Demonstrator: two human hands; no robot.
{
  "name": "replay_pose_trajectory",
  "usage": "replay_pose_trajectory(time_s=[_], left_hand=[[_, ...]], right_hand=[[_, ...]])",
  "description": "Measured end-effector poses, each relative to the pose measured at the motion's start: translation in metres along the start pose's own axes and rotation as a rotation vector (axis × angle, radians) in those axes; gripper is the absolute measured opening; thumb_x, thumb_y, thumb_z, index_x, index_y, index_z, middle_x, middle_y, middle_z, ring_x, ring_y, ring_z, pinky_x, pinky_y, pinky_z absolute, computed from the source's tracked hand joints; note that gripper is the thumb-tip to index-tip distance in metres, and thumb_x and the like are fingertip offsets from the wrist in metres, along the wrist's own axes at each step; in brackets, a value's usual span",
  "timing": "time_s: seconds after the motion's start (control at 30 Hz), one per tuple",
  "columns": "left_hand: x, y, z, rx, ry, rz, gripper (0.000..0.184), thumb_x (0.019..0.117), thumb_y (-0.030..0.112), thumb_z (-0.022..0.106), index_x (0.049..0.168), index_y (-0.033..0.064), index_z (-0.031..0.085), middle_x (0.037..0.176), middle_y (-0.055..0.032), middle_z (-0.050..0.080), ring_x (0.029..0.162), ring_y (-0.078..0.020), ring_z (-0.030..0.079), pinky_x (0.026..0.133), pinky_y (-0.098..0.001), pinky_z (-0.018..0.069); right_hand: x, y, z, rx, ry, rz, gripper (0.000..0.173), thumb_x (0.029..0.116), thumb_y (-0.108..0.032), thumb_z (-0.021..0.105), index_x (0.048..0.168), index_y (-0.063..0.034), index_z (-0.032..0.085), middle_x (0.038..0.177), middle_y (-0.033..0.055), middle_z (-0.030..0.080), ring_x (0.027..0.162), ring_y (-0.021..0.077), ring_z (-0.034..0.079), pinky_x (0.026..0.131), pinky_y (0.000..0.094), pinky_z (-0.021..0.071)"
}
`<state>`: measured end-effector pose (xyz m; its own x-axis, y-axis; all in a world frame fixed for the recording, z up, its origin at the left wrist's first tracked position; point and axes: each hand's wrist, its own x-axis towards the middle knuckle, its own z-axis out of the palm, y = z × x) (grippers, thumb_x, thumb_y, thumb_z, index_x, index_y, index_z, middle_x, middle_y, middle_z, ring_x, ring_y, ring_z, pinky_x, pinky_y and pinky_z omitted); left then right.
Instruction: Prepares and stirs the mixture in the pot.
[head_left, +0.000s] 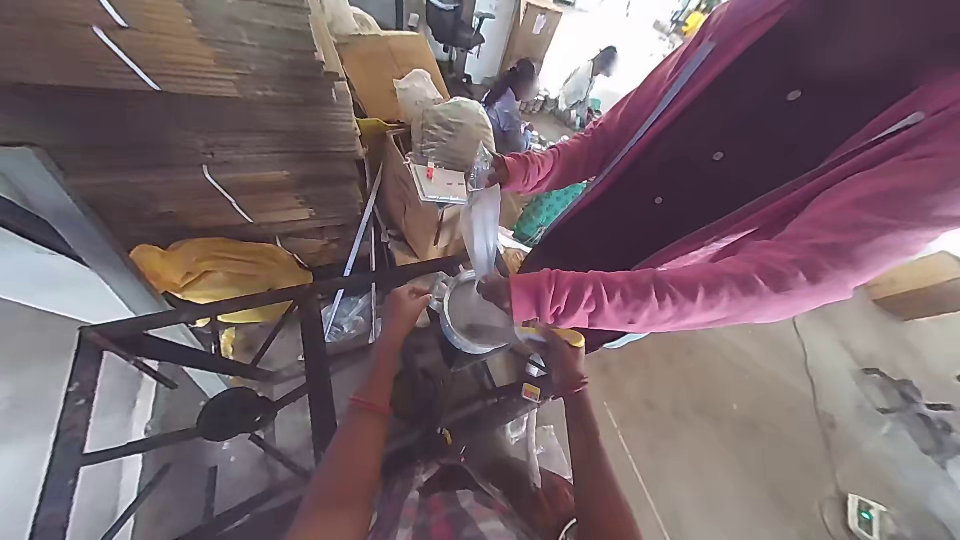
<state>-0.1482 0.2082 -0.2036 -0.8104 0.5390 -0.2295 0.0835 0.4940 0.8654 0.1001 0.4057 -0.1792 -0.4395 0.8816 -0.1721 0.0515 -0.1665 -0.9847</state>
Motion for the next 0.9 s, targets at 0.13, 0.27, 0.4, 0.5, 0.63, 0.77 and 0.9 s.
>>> replay_pose_trajectory(time_s=[0.13, 0.27, 0.4, 0.5, 0.63, 0.77, 0.9], left_hand=[[-0.003, 0.004, 0.000, -0.013, 0.002, -0.008, 0.029, 0.1001, 0.021, 0.067, 0.122, 0.0014, 0.070, 0.115, -0.0212, 0.071, 0.108, -0.0366, 0.068, 0.099, -0.0581, 0.0502], [0.004, -0.003, 0.001, -0.034, -0.004, -0.012, 0.031, 0.0985, 0.022, 0.070, 0.121, 0.0010, 0.070, 0.112, -0.0218, 0.072, 0.104, -0.0366, 0.069, 0.097, -0.0578, 0.0510], [0.001, 0.001, -0.001, -0.021, -0.018, -0.018, 0.030, 0.0996, 0.023, 0.069, 0.121, 0.0015, 0.071, 0.114, -0.0215, 0.072, 0.107, -0.0374, 0.068, 0.099, -0.0588, 0.0495], [-0.001, 0.001, 0.001, -0.015, -0.002, 0.002, 0.028, 0.0996, 0.022, 0.069, 0.119, 0.0017, 0.072, 0.112, -0.0212, 0.072, 0.105, -0.0378, 0.068, 0.098, -0.0596, 0.0500], [0.007, -0.004, 0.001, -0.032, -0.004, -0.015, 0.030, 0.0972, 0.022, 0.071, 0.120, 0.0021, 0.072, 0.117, -0.0217, 0.071, 0.111, -0.0371, 0.067, 0.101, -0.0582, 0.0495], [-0.004, 0.003, 0.001, -0.034, 0.019, 0.001, 0.027, 0.0994, 0.021, 0.069, 0.118, 0.0015, 0.072, 0.114, -0.0225, 0.071, 0.107, -0.0385, 0.067, 0.098, -0.0597, 0.0497], [-0.001, -0.001, 0.002, -0.052, 0.022, 0.001, 0.026, 0.0983, 0.020, 0.070, 0.117, 0.0016, 0.072, 0.112, -0.0206, 0.072, 0.105, -0.0365, 0.069, 0.097, -0.0582, 0.0508]], right_hand=[[0.009, -0.006, 0.010, -0.035, 0.192, -0.014, 0.019, 0.0951, 0.006, 0.063, 0.111, 0.0129, 0.057, 0.084, 0.0195, 0.070, 0.064, 0.0224, 0.071, 0.060, 0.0353, 0.0631], [0.002, -0.003, 0.017, -0.032, 0.030, -0.005, 0.017, 0.0966, 0.002, 0.064, 0.110, 0.0117, 0.061, 0.085, 0.0186, 0.073, 0.068, 0.0237, 0.073, 0.063, 0.0375, 0.0650], [0.003, -0.004, 0.002, -0.068, 0.140, -0.050, 0.018, 0.0970, 0.002, 0.063, 0.111, 0.0119, 0.059, 0.084, 0.0174, 0.072, 0.066, 0.0214, 0.072, 0.061, 0.0357, 0.0635], [0.010, 0.007, 0.013, -0.031, 0.177, -0.054, 0.016, 0.0970, 0.004, 0.061, 0.110, 0.0128, 0.058, 0.082, 0.0175, 0.070, 0.064, 0.0208, 0.070, 0.060, 0.0348, 0.0622], [0.002, -0.002, 0.007, -0.027, 0.017, 0.001, 0.018, 0.0965, 0.002, 0.064, 0.111, 0.0115, 0.061, 0.086, 0.0191, 0.073, 0.068, 0.0249, 0.073, 0.062, 0.0384, 0.0647], [0.006, 0.008, 0.009, 0.026, 0.174, 0.029, 0.020, 0.0992, -0.001, 0.062, 0.115, 0.0108, 0.059, 0.087, 0.0195, 0.072, 0.068, 0.0241, 0.073, 0.062, 0.0372, 0.0638], [-0.001, 0.003, 0.006, 0.025, 0.055, 0.044, 0.018, 0.0981, 0.000, 0.063, 0.112, 0.0114, 0.062, 0.088, 0.0201, 0.073, 0.071, 0.0263, 0.074, 0.064, 0.0393, 0.0651]])
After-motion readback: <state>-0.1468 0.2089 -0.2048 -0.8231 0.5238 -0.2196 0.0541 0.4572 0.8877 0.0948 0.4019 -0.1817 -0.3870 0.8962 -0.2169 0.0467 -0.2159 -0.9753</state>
